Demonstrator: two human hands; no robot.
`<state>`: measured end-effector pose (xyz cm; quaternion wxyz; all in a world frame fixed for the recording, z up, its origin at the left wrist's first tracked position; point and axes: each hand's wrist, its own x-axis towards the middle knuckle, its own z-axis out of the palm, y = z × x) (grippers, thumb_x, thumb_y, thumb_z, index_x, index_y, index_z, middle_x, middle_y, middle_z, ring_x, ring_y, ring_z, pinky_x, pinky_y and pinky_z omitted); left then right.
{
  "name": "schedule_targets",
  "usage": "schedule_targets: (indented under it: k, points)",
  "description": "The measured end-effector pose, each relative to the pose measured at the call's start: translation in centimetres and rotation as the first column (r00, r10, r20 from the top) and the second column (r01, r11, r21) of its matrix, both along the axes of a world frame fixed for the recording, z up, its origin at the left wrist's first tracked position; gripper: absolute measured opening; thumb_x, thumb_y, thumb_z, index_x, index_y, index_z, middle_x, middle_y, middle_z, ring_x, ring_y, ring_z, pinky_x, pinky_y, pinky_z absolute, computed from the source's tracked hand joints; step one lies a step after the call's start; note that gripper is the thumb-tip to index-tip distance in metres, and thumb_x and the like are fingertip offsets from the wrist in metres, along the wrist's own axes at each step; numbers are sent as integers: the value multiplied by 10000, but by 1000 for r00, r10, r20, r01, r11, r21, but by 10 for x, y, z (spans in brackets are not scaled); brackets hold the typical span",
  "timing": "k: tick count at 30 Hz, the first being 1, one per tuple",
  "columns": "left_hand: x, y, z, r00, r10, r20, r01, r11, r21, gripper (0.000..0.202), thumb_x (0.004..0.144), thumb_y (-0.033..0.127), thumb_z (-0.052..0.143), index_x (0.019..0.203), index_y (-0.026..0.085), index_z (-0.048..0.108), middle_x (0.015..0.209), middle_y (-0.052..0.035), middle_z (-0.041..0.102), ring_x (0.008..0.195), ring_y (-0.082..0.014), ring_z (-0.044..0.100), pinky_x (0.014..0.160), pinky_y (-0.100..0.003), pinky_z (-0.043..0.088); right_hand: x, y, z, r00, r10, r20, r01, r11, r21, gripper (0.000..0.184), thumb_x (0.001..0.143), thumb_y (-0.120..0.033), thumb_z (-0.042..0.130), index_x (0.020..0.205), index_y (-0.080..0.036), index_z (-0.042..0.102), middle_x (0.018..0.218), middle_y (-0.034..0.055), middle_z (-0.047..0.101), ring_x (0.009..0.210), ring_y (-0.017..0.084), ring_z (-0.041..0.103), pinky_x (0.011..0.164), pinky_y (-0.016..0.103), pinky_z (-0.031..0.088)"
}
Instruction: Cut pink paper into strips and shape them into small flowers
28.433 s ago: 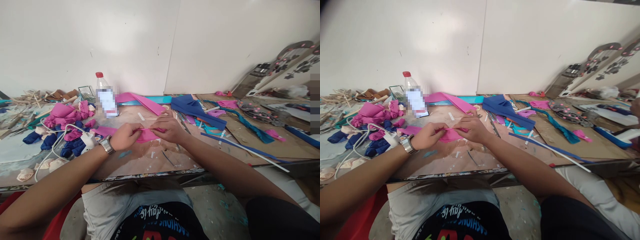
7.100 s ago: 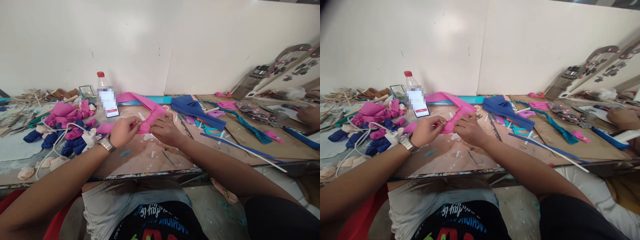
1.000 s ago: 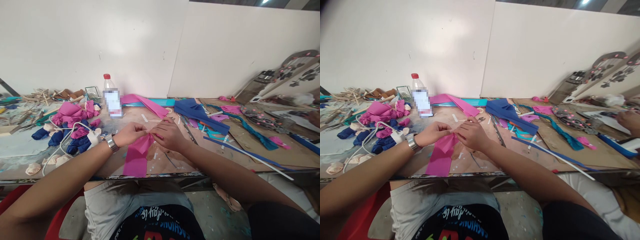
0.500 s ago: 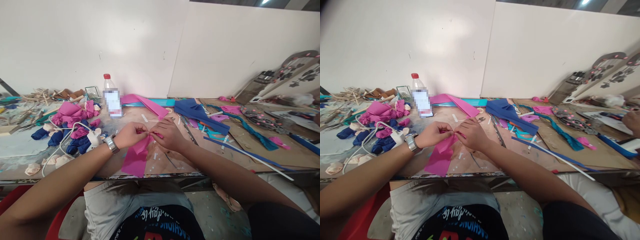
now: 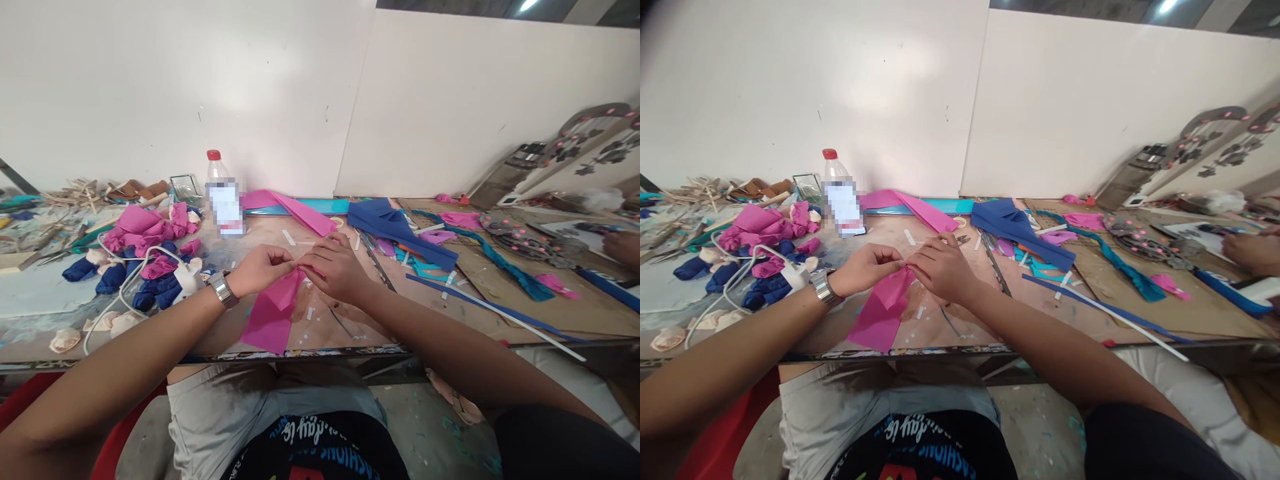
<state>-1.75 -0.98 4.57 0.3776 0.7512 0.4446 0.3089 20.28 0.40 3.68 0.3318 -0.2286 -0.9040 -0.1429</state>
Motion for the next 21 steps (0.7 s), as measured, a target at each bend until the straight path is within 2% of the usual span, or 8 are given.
schedule_targets:
  k: [3,7,12,16,21]
  points:
    - [0,0,-2,1000,-5,-2,5,999,33,299,885,380,608,730,134,677,581,37,489,543,-83,371,523,-228,272,-1,-1,0,1000,10,6,-10,999,-33,116,983,-249,585,952,-224,694,889,20,745,905,202,611,970,436,323]
    - [0,-2,-5,999,-45,0,45,995,88,284,899,368,592,762,135,678,640,16,569,578,-92,438,553,-224,328,-2,-1,1,1000,16,-8,-17,998,-66,123,971,-242,584,904,-206,680,870,25,738,888,200,603,962,427,314]
    - [0,-6,-1,996,-14,-85,31,978,208,253,908,338,572,795,147,694,680,2,636,610,-108,502,596,-234,367,-2,0,0,1000,5,-18,-7,995,-97,136,980,-261,570,906,-206,671,877,32,741,888,205,597,946,414,311]
    - [-1,-7,1,984,12,-176,39,958,285,253,913,327,553,796,155,698,672,0,639,611,-119,513,595,-249,347,-2,1,0,1000,4,21,-2,993,-117,143,985,-257,556,901,-205,659,881,32,731,916,209,589,948,407,307]
    - [-2,-6,-1,971,21,-237,55,949,311,250,920,327,540,806,165,692,649,10,614,598,-119,497,589,-256,326,-1,1,2,999,15,51,-8,991,-136,158,992,-250,541,903,-201,662,877,36,719,931,215,577,949,403,302]
